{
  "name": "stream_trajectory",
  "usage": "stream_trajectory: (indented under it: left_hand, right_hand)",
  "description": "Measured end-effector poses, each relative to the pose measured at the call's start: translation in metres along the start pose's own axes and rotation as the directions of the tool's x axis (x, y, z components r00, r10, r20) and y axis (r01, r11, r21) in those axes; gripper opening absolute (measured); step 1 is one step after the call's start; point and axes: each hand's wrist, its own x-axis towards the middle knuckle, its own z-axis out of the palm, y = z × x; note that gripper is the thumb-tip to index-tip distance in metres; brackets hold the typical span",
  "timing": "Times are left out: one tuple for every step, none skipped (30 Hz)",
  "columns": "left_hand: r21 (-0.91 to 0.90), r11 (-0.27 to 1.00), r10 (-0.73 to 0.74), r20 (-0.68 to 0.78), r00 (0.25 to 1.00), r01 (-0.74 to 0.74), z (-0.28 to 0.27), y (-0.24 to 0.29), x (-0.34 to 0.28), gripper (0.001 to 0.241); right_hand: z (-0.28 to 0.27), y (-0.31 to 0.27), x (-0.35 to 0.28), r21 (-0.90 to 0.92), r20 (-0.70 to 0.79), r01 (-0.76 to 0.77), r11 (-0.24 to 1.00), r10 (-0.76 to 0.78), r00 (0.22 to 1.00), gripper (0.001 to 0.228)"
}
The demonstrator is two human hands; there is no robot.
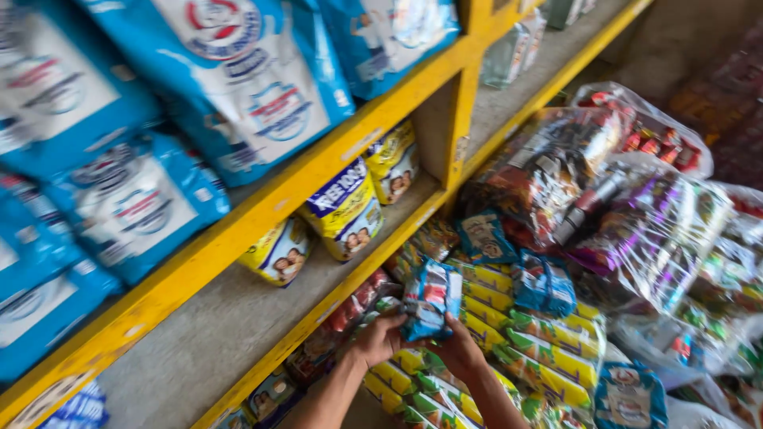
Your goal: Restocking and organizing pouches of milk powder on a grocery store shelf.
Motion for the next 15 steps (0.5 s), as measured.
stream_trajectory:
  left_hand:
    - [-0.005,0.999,0.032,-0.010,0.999,-0.032,0.001,0.002,-0.011,0.042]
    - [0.172,0.984,0.053,-0.005,0.999,-0.052,0.001,0.004,-0.024,0.044]
    - [0.341,0.937,0.081,-0.004,0.997,-0.075,0.002,0.007,-0.036,0.047]
    - [0.336,0.936,0.123,-0.016,0.992,-0.110,-0.005,0.008,-0.047,0.047]
    - [0.509,0.850,0.215,-0.096,0.972,-0.138,-0.012,0.010,-0.056,0.047]
    - [0.664,0.736,0.316,-0.164,0.934,-0.132,-0.020,0.011,-0.066,0.049]
    - [0.654,0.742,0.346,-0.182,0.920,-0.149,-0.010,0.017,-0.083,0.049]
    - [0.768,0.553,0.539,-0.033,0.842,-0.323,-0.002,0.023,-0.101,0.054]
    - [0.836,0.311,0.670,0.145,0.728,-0.452,0.005,0.029,-0.118,0.059]
    - [0.838,0.308,0.692,0.128,0.710,-0.451,-0.004,0.027,-0.125,0.059]
    - [0.763,0.430,0.619,0.139,0.773,-0.482,-0.012,0.020,-0.135,0.054]
    - [0.674,0.545,0.545,0.168,0.822,-0.499,-0.022,0.012,-0.145,0.050]
    - [0.672,0.540,0.581,0.137,0.802,-0.506,-0.014,0.006,-0.166,0.050]
    - [0.785,0.304,0.676,0.221,0.703,-0.540,-0.007,0.001,-0.187,0.042]
    - [0.856,0.044,0.733,0.323,0.599,-0.515,-0.001,0.000,-0.208,0.034]
  right_hand:
    - [0.009,0.000,-0.005,-0.019,0.021,-0.019,1.000,0.019,1.000,0.064]
    - [0.018,0.001,-0.011,-0.057,0.045,0.028,0.998,-0.026,0.999,0.060]
    - [0.029,0.001,-0.015,-0.098,0.079,0.073,0.992,-0.065,0.995,0.056]
    - [0.029,0.008,-0.017,-0.122,0.107,0.052,0.991,-0.039,0.994,0.056]
    - [0.029,0.012,-0.018,-0.161,0.179,0.039,0.986,-0.009,0.984,0.057]
    - [0.029,0.017,-0.018,-0.201,0.250,0.028,0.979,0.024,0.968,0.058]
    - [0.028,0.025,-0.020,-0.225,0.265,0.004,0.974,0.057,0.963,0.058]
    - [0.028,0.033,-0.022,-0.289,0.335,-0.028,0.957,0.128,0.934,0.060]
    - [0.026,0.042,-0.024,-0.346,0.398,-0.051,0.937,0.196,0.896,0.063]
    - [-0.003,0.060,0.001,-0.365,0.407,-0.068,0.929,0.225,0.885,0.063]
    - [-0.035,0.079,0.021,-0.310,0.262,-0.197,0.930,0.283,0.923,0.068]
    - [-0.067,0.100,0.040,-0.238,0.111,-0.315,0.919,0.348,0.931,0.074]
    - [-0.081,0.112,0.016,-0.270,0.116,-0.347,0.898,0.388,0.914,0.074]
    - [-0.089,0.132,-0.005,-0.285,0.178,-0.340,0.896,0.398,0.900,0.075]
    - [-0.090,0.158,-0.017,-0.299,0.247,-0.331,0.895,0.408,0.879,0.077]
